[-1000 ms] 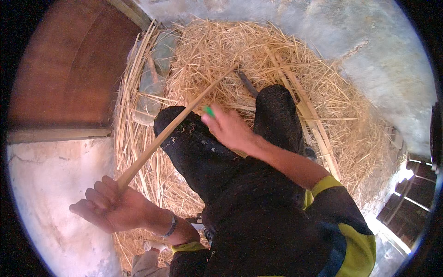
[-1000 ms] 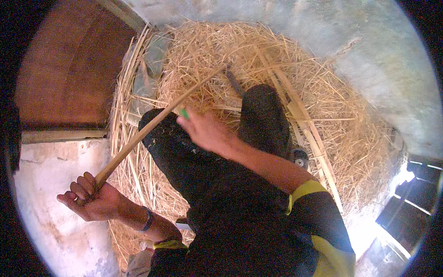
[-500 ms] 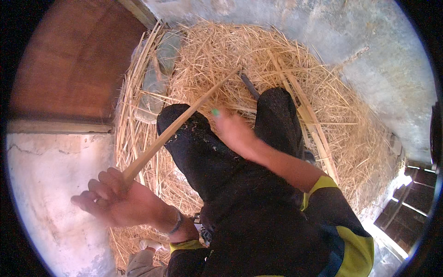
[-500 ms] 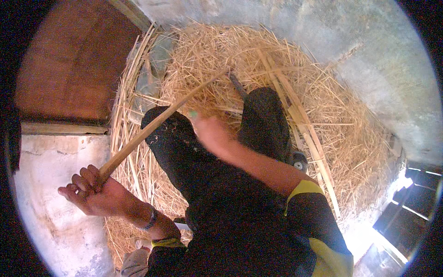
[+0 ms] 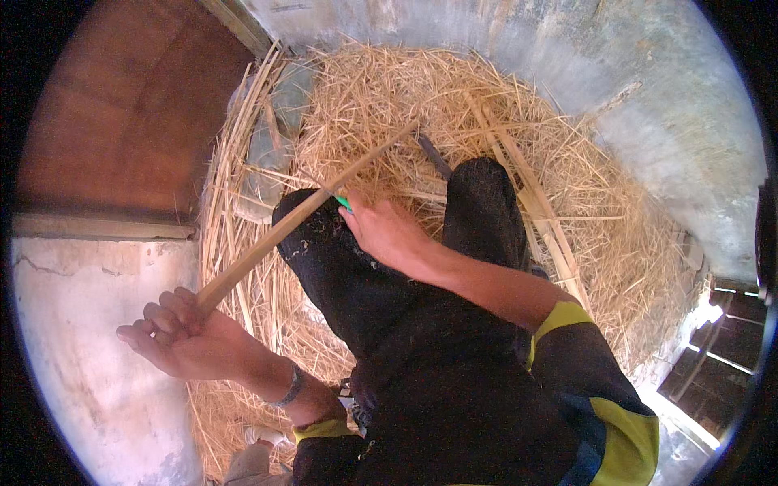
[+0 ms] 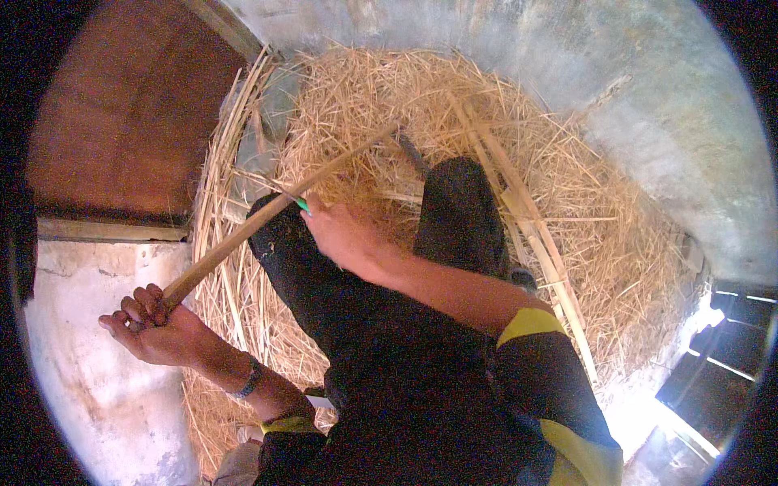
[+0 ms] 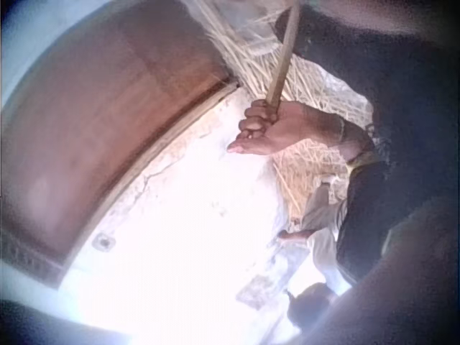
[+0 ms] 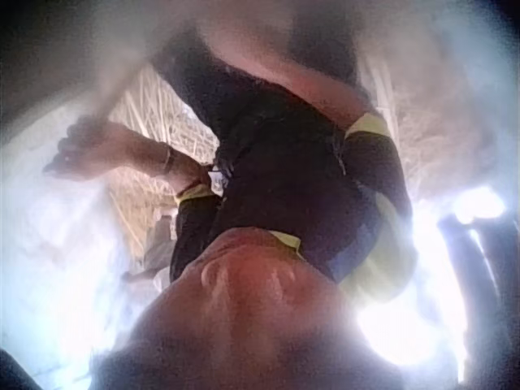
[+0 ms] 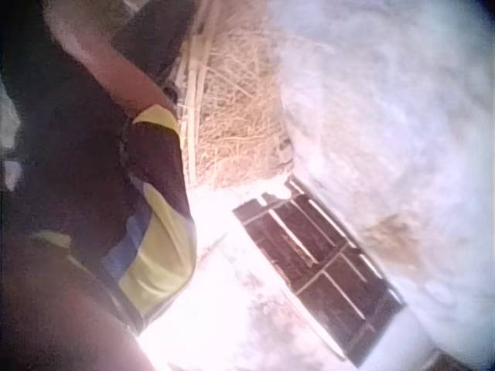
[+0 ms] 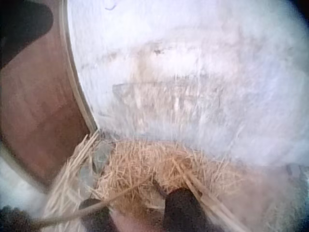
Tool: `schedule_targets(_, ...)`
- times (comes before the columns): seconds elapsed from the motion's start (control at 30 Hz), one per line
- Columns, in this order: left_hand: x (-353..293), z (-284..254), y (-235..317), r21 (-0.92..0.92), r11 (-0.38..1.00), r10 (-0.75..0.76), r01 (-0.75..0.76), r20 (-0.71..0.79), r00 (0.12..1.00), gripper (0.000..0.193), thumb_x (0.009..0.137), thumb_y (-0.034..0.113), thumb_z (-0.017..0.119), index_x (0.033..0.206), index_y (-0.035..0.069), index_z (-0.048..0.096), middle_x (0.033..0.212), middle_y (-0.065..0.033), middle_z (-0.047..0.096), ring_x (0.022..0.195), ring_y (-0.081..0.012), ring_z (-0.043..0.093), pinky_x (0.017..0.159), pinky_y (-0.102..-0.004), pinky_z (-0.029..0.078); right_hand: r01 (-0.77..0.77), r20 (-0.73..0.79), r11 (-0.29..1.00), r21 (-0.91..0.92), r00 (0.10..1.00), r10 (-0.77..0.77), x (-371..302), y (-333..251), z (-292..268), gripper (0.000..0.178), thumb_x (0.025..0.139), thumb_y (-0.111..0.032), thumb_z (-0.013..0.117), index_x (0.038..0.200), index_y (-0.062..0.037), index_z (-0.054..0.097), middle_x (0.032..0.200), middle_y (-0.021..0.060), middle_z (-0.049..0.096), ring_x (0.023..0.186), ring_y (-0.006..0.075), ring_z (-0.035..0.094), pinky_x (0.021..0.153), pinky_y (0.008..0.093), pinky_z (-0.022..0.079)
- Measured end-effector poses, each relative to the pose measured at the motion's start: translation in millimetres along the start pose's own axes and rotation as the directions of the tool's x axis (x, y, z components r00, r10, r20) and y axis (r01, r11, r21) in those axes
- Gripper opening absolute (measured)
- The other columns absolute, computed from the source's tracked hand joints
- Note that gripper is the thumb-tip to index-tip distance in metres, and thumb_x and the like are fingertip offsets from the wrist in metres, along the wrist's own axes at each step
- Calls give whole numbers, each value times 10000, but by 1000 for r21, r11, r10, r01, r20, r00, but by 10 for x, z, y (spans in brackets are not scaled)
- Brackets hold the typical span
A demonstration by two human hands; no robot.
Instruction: The person sits on a straw-covered floor and uses a green-handled knife to shave thin strips from a long piece of bamboo. They hold the bamboo with their left hand and repeatedly scrape the surface with the knife in their right hand, creating wood shavings.
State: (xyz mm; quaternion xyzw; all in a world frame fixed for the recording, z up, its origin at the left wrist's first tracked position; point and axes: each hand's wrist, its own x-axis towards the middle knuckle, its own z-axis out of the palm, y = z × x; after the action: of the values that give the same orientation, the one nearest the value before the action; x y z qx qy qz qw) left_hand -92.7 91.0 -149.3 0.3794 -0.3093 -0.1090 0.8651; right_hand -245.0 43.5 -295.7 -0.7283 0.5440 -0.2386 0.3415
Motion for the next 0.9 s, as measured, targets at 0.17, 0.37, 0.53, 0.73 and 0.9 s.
schedule_targets(0.17, -5, -9, 7, -38, 999, 9, -8, 32, 999, 352, 959, 269, 389, 655, 160, 251, 512, 55, 181, 449, -53, 174, 443, -215, 184, -35, 8, 999, 6, 999, 35, -56, 190, 187, 277, 914, -239, 445, 1007, 21, 453, 570, 250, 548, 569, 423, 578, 487, 494, 469)
schedule_targets(0.37, -18, -28, 36, 25, 999, 33, -32, -33, 999, 362, 948, 307, 418, 640, 166, 290, 506, 48, 187, 439, -72, 187, 428, -236, 175, 125, -13, 989, -81, 992, -126, -62, 182, -21, 278, 917, -261, 439, 1019, -4, 466, 602, 229, 567, 598, 435, 578, 495, 496, 466)
schedule_targets(0.53, -25, 64, -4, -35, 999, -19, 20, 49, 999, 361, 964, 294, 386, 647, 155, 286, 517, 50, 209, 464, -63, 169, 449, -221, 173, -9, -22, 997, -78, 1000, 7, 71, 659, 218, 271, 921, -251, 429, 1009, 2, 470, 584, 218, 561, 579, 422, 585, 505, 494, 474)
schedule_targets(0.73, -64, -50, 20, -53, 999, -4, 9, 91, 996, 369, 963, 301, 381, 645, 161, 259, 519, 56, 206, 453, -52, 162, 437, -220, 151, 200, -133, 976, -82, 969, -210, -12, 374, 29, 245, 905, -225, 468, 985, 6, 485, 605, 236, 565, 576, 415, 583, 501, 485, 472)
schedule_targets(0.9, 25, -120, 14, -45, 999, -2, 10, 181, 983, 355, 956, 304, 397, 656, 163, 270, 516, 60, 207, 450, -49, 172, 439, -218, 166, 159, -196, 985, -60, 966, -168, 107, 246, 182, 229, 879, -212, 516, 980, -7, 501, 585, 228, 563, 543, 405, 581, 491, 484, 469)
